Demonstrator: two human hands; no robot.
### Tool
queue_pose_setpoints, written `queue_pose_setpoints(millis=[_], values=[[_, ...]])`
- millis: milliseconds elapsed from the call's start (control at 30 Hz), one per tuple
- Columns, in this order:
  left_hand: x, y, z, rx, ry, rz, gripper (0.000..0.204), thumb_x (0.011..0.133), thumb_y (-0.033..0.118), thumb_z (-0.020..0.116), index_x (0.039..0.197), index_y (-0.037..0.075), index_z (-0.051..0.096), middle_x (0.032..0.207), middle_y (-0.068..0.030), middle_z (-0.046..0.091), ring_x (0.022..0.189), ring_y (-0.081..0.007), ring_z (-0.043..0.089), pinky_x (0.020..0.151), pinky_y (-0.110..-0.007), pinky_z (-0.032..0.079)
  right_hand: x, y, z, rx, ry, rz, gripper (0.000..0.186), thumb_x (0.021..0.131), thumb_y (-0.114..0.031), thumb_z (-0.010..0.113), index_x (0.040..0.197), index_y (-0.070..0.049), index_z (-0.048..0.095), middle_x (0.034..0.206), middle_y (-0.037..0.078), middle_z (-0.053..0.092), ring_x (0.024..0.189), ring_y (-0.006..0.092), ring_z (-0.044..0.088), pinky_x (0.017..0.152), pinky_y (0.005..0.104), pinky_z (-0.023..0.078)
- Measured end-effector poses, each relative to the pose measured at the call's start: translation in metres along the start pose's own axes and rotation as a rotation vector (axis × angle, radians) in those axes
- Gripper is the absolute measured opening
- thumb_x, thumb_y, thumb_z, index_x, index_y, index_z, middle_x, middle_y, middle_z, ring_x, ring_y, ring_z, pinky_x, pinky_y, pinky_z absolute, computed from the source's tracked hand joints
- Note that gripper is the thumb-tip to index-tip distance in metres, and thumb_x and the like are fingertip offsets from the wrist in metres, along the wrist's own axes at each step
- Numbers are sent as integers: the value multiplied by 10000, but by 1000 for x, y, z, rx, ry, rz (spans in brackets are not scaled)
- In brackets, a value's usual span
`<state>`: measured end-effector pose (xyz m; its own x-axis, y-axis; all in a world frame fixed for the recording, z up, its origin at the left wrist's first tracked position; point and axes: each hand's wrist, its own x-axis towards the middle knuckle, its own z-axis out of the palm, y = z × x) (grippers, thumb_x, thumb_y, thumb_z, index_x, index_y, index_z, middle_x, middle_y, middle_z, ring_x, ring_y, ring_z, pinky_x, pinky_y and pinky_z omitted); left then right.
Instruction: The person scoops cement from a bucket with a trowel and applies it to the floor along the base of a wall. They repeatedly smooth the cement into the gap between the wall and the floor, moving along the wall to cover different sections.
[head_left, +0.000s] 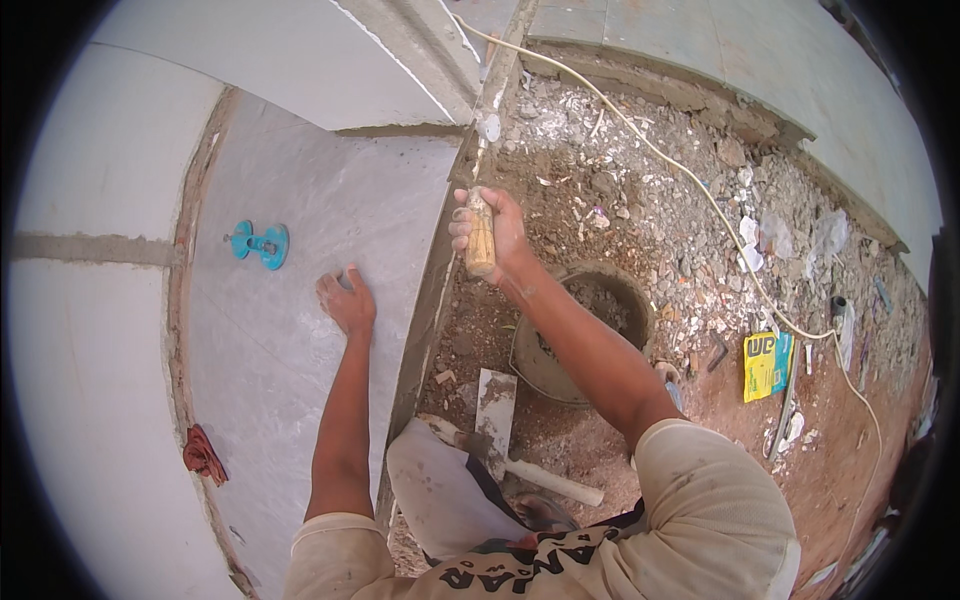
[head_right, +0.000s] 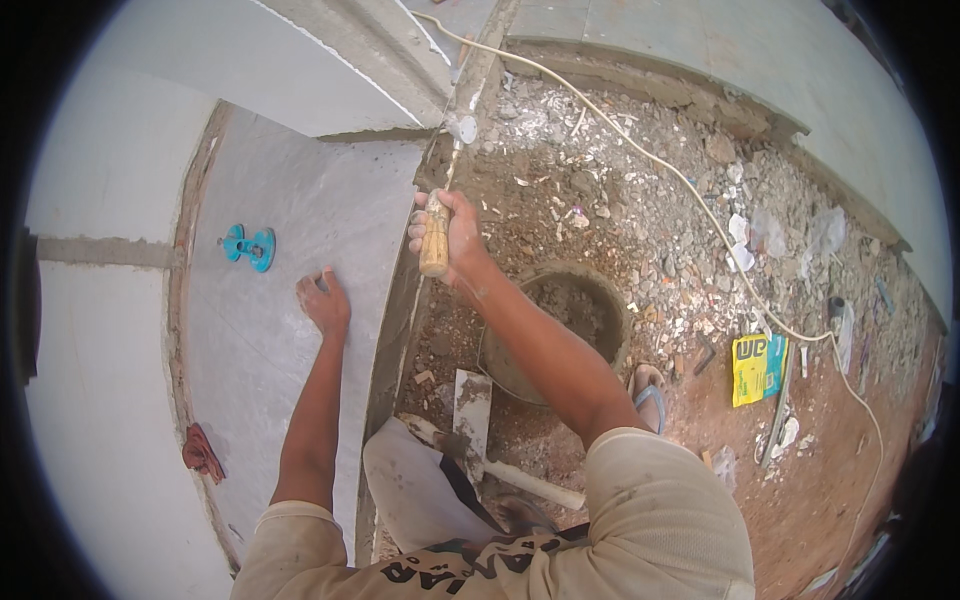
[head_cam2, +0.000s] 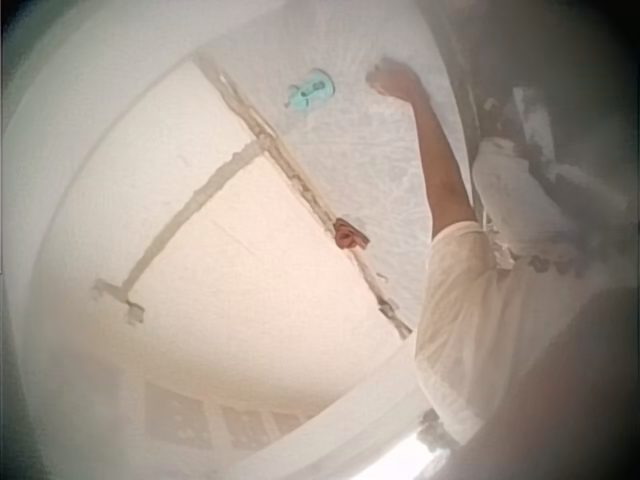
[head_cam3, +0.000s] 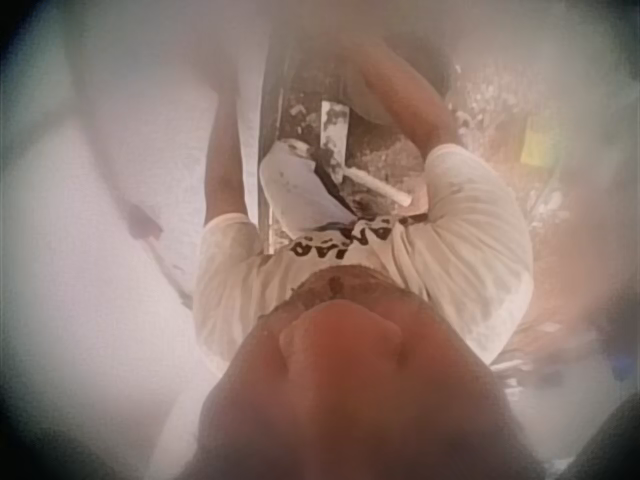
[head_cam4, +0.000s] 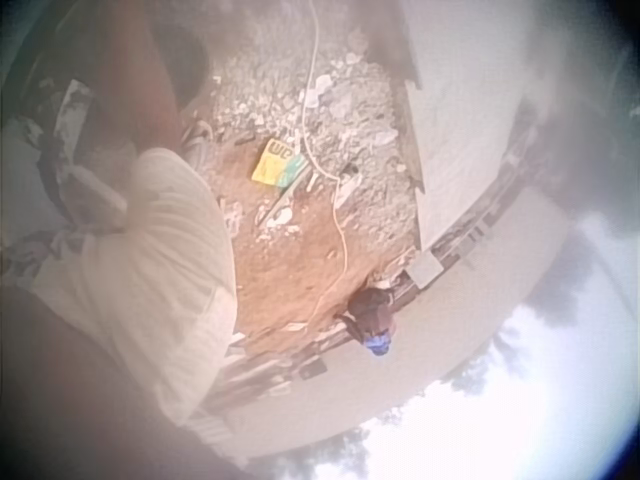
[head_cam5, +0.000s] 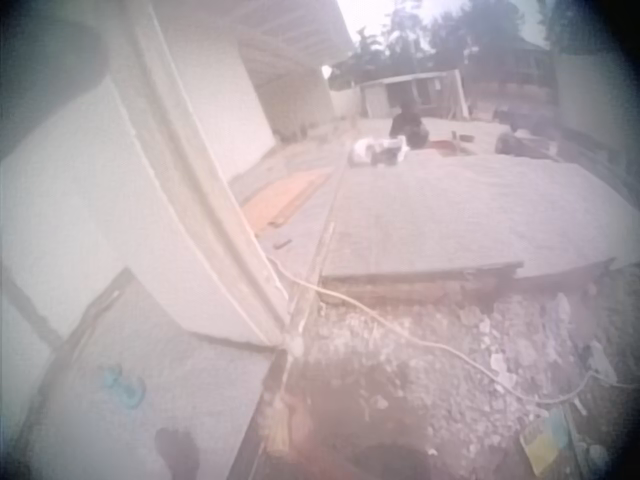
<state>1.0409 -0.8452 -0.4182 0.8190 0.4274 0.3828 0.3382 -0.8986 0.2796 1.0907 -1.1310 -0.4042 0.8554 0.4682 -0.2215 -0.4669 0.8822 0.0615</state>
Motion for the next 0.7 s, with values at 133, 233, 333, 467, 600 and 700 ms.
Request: queue_pose_setpoints(millis=[133,233,333,467,600,700], values=[[0,-3,1,7,9,-3,424,961,374,579,1109,-23,603,1218,-206,554,1194,-385,486,1048,-500,355,3,3,1,-33,-10,-9,323,972,-342,492,1104,-60,574,729,23,527,611,142,523,517,299,484],[0,-6,3,15,23,-3,425,962,375,579,1115,-20,606,1227,-209,552,1199,-386,486,1049,-498,357,7,1,9,-41,-26,-8,317,970,-345,489,1105,-64,547,736,22,528,612,146,530,522,303,488],[1,-8,5,19,31,-1,428,961,379,581,1120,-18,606,1233,-212,552,1197,-390,490,1047,-496,361,8,-1,14,-17,-58,-12,327,971,-348,491,1114,-58,546,739,23,525,620,149,529,522,303,485],[-1,-4,7,-14,38,5,431,960,385,586,1111,-19,606,1218,-214,557,1179,-394,501,1036,-498,370,-1,-16,21,-81,-131,1,347,972,-350,492,1134,-48,543,740,29,525,618,152,530,521,305,485],[1,-7,8,3,60,37,418,965,381,579,1090,-17,606,1178,-212,561,1152,-394,508,1023,-499,376,-31,-45,32,-307,-116,-35,351,969,-342,517,1138,-44,589,734,27,532,594,129,525,488,286,485],[0,-7,5,6,50,43,406,964,374,576,1076,-15,604,1157,-205,561,1138,-392,509,1017,-498,379,-73,-79,41,-758,-63,-26,329,986,-308,481,1144,-36,579,739,20,537,556,123,521,483,271,481]])
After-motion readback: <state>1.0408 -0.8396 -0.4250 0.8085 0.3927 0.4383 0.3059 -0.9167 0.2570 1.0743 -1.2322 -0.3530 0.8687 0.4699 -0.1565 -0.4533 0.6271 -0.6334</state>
